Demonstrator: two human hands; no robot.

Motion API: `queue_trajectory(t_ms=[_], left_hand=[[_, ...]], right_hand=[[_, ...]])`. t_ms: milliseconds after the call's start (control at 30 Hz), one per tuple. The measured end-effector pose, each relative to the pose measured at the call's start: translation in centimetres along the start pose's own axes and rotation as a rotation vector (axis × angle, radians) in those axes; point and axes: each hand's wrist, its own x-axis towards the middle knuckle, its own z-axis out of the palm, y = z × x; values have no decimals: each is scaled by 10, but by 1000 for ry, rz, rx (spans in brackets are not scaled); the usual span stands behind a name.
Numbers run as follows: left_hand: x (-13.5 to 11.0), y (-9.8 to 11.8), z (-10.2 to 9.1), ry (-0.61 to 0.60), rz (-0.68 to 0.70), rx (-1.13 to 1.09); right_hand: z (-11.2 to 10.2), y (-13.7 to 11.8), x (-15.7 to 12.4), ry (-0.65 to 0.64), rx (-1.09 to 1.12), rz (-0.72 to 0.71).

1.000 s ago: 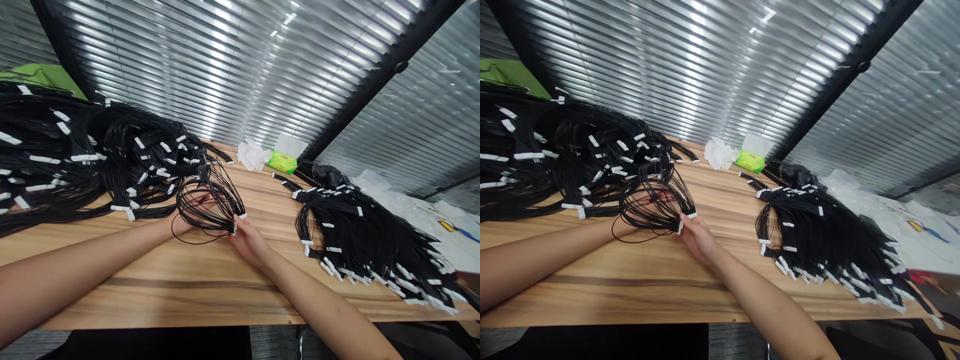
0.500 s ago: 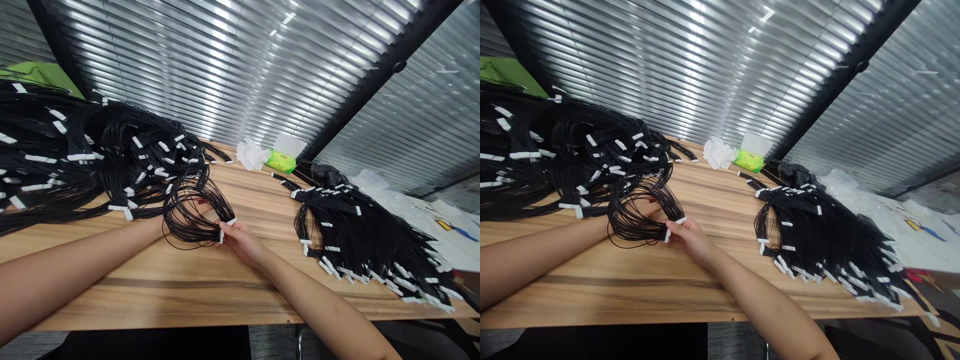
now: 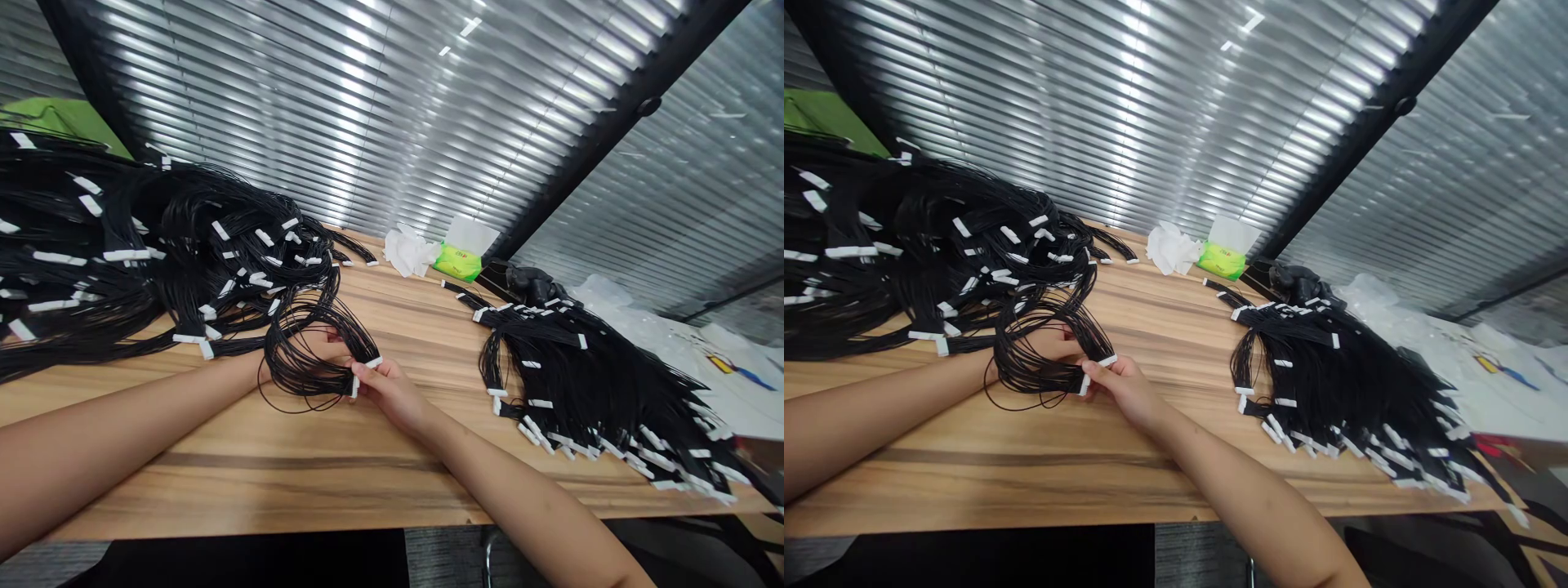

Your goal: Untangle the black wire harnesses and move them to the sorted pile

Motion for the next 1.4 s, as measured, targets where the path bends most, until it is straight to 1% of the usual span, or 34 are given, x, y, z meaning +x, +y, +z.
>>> queue_trajectory(t_ms=[67, 100, 233, 300, 333, 500, 600, 700, 867, 1033, 1200, 1300, 1400], left_hand=[[2, -2, -2, -53, -43, -45], [3, -4, -2, -60, -71, -77], [3, -7, 3, -24, -220, -298], [2, -3, 3, -39, -260, -343], [1, -1, 3, -60, -259, -339], [-3, 12, -3, -215, -160, -248], [-4, 14, -3, -249, -170, -264], [-4, 16, -1, -249, -194, -245], [-6, 19, 1, -231, -181, -255], [-4, 13, 1, -150, -167, -252], [-5, 12, 2, -181, -131, -276], [-2, 7, 5, -173, -149, -362], [5, -3, 10, -166, -172, -473]], right_hand=[[-1, 0, 1, 3, -9, -14], [-1, 0, 1, 5, -15, -22], [-4, 0, 3, 20, -58, -40], [-4, -1, 2, 15, -94, -44], [-4, -2, 2, 8, -119, -47], [1, -7, -3, -34, -253, -58], [1, -6, -4, -34, -264, -61], [1, -6, -4, -34, -243, -64], [2, -8, -6, -42, -219, -63], [1, -7, -5, -27, -167, -33], [-2, -2, -2, -32, -133, -38], [-1, -3, -3, 11, -147, -79], [-1, -5, -3, 134, -174, -171]])
